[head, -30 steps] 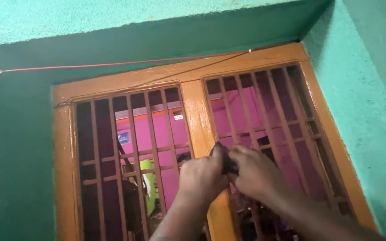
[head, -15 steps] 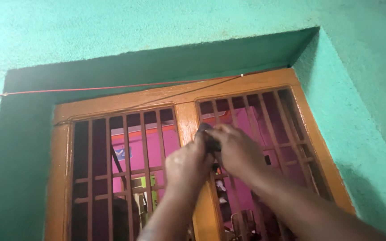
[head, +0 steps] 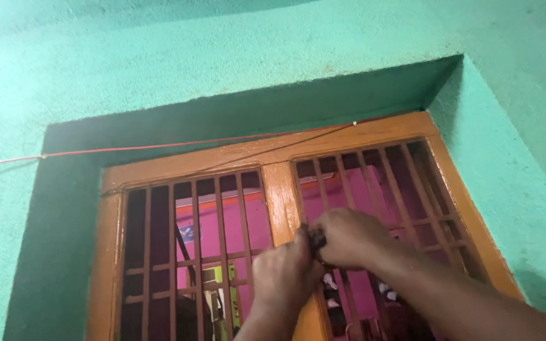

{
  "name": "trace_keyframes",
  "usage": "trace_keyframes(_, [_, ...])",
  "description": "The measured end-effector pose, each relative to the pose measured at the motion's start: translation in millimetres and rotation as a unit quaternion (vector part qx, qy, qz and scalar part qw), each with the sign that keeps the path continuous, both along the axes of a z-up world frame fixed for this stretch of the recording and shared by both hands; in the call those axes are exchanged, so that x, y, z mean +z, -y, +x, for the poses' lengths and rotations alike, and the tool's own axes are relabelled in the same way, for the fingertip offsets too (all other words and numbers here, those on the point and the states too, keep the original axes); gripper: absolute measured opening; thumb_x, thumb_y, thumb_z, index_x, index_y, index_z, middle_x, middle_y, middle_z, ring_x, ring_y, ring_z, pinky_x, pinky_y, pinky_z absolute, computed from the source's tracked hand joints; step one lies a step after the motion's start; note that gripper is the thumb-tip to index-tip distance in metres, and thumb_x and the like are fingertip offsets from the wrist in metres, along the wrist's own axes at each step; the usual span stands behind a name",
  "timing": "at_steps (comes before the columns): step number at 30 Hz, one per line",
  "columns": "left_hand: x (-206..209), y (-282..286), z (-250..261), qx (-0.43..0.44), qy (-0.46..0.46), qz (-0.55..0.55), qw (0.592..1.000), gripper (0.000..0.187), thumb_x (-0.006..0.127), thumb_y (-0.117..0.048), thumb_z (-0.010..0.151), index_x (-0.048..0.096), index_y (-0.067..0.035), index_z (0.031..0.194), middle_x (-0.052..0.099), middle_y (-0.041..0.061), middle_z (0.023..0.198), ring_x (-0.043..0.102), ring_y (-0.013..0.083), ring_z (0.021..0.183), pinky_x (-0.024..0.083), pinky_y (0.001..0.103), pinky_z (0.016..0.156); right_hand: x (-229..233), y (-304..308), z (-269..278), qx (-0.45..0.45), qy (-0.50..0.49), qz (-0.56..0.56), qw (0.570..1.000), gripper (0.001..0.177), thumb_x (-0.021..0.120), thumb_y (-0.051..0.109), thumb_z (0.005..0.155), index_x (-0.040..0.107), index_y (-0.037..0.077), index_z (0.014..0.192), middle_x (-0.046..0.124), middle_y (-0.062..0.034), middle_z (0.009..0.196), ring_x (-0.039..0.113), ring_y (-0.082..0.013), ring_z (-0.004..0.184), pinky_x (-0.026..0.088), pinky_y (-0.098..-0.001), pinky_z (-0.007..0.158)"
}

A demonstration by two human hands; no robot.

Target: The person wipes the bars of a window and the surrounding frame with a cloth after dipping it into a bucket of water.

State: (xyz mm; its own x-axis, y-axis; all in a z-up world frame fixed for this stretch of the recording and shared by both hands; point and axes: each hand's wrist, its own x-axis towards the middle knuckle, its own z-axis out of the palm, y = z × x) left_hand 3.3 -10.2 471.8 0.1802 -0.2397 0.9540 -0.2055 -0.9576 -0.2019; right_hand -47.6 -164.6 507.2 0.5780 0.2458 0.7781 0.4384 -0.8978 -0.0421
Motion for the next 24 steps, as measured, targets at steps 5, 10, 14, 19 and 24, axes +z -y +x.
trace_keyframes(5, [23.8,4.5,-6.0,0.053,0.010,-0.009,0.999,0.034,0.063,-0.042,0.094,0.057,-0.013,0.109,0.074,0.010,0.072,0.074,0.0321,0.066,0.057,0.048,0.056,8.4,-4.5,3.1,0.023,0.105,0.058,0.993,0.028,0.063,0.025,0.086,0.075,0.022,0.112,0.071,-0.0064,0.121,0.068,-0.0299,0.113,0.054,-0.0455,0.096])
trace_keyframes(10, [58.3,6.8,-24.4,0.138,0.024,0.019,0.990,0.055,0.051,-0.043,0.104,0.040,-0.011,0.147,0.073,0.008,0.069,0.073,0.0271,0.056,0.057,0.043,0.044,24.5,-8.4,56.5,0.108,0.390,0.088,0.910,0.038,0.054,0.013,0.097,0.068,0.023,0.131,0.062,-0.0085,0.136,0.062,-0.0344,0.116,0.053,-0.0484,0.089])
trace_keyframes(14, [82.3,6.2,-14.3,0.147,0.064,0.034,0.986,0.070,0.061,-0.041,0.093,0.036,-0.011,0.151,0.075,0.008,0.071,0.074,0.0275,0.060,0.057,0.044,0.050,47.1,-14.5,93.0,0.068,0.465,0.073,0.880,0.038,0.056,0.016,0.097,0.066,0.020,0.133,0.061,-0.0066,0.140,0.062,-0.0332,0.117,0.054,-0.0465,0.094])
trace_keyframes(19, [104.8,0.7,14.2,0.115,0.063,0.015,0.991,0.056,0.067,-0.039,0.090,0.048,-0.010,0.134,0.077,0.013,0.082,0.076,0.0319,0.074,0.060,0.047,0.064,69.1,-25.4,101.3,0.079,0.359,0.095,0.925,0.045,0.061,0.019,0.085,0.067,0.022,0.130,0.061,-0.0046,0.138,0.061,-0.0344,0.115,0.052,-0.0477,0.094])
trace_keyframes(24, [111.0,0.6,22.1,0.107,0.037,0.010,0.993,0.052,0.069,-0.037,0.087,0.050,-0.011,0.128,0.077,0.014,0.086,0.076,0.0331,0.081,0.059,0.049,0.070,80.5,-11.0,74.7,0.083,0.253,0.078,0.961,0.032,0.059,0.017,0.090,0.076,0.027,0.114,0.065,0.0001,0.132,0.061,-0.0305,0.121,0.051,-0.0486,0.098])
